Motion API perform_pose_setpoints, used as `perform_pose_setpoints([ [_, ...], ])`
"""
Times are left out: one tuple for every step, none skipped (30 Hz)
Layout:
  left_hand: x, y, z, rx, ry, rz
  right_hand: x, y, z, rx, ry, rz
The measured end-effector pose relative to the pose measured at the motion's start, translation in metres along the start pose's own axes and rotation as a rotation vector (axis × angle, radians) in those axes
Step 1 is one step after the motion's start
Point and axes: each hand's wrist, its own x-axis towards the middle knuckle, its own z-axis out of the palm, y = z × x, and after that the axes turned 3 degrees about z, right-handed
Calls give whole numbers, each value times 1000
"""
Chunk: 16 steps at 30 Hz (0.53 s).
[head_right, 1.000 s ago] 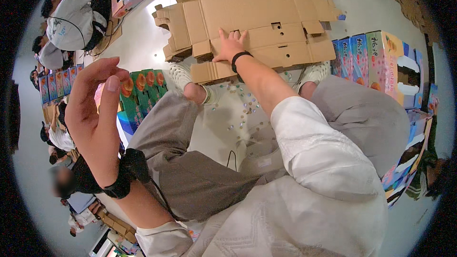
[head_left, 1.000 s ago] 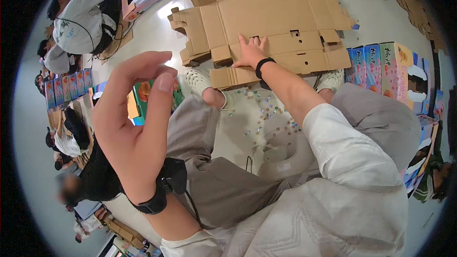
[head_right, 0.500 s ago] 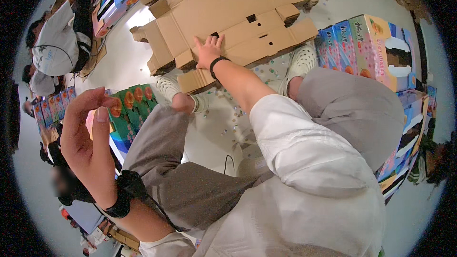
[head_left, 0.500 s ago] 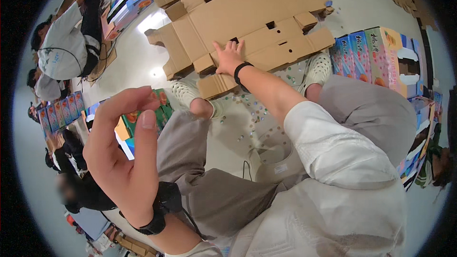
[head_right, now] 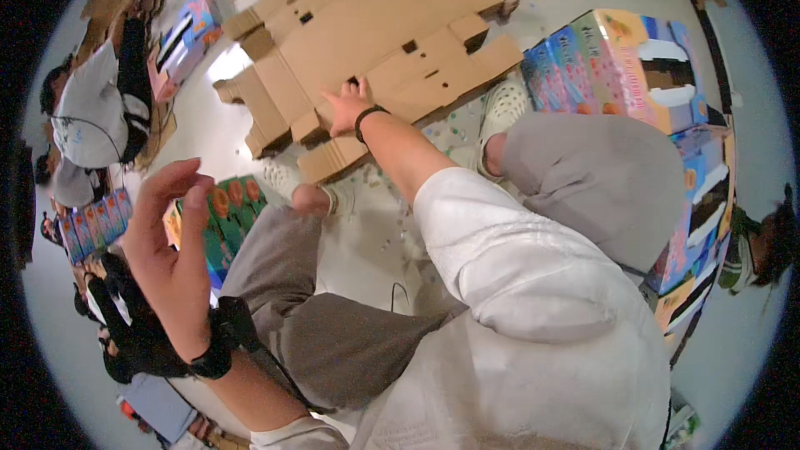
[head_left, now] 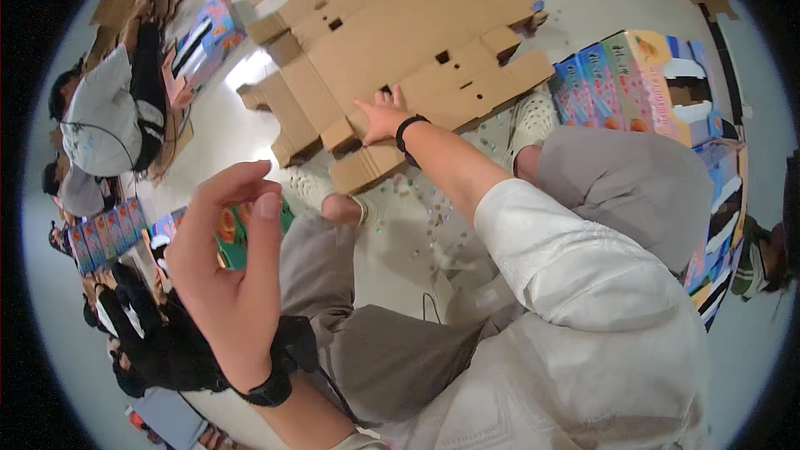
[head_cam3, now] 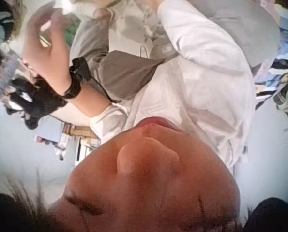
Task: Folding and assembling cardboard fruit boxes on the floor in a work environment.
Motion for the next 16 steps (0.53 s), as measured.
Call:
perform_pose_setpoints([
  [4, 1, 3, 6, -9, 43, 1, 5, -9, 32, -32, -47],
  [5, 1, 4, 23, -13, 90, -2, 11, -16, 59, -68, -92],
  [7, 2, 5, 50, -20, 145, 3, 13, -30, 54, -48, -111],
  [8, 3, 6, 8, -21, 170, 2, 14, -46, 92, -38, -172],
  [12, 5, 9, -2, -22, 192, -1, 17, -68, 80, -67, -143],
  [15, 8, 14, -11, -17, 242, -10, 23, -94, 45, -32, -285],
  [18, 13, 18, -25, -15, 297, -22, 25, -123, 0, -8, -391],
  [20, 18, 22, -67, -39, 318, -26, 15, -163, -158, -100, -438],
  [24, 25, 28, -93, -38, 363, -43, 14, -205, -354, -208, -422],
  [29, 32, 35, -118, -34, 408, -72, 18, -247, -460, -161, -386],
  [32, 40, 41, -90, -35, 414, -98, 12, -294, -606, -99, -305],
  [33, 46, 49, -121, -36, 448, -133, 14, -337, -580, -59, -306],
  [35, 50, 56, -139, -25, 484, -170, 10, -375, -562, 25, -320],
  [36, 55, 63, -186, -18, 479, -214, 13, -409, -440, 172, -355],
  [39, 58, 70, -90, -25, 464, -264, 20, -436, -320, 332, -388],
  [35, 60, 77, -112, -21, 491, -316, 27, -467, -334, 361, -348],
])
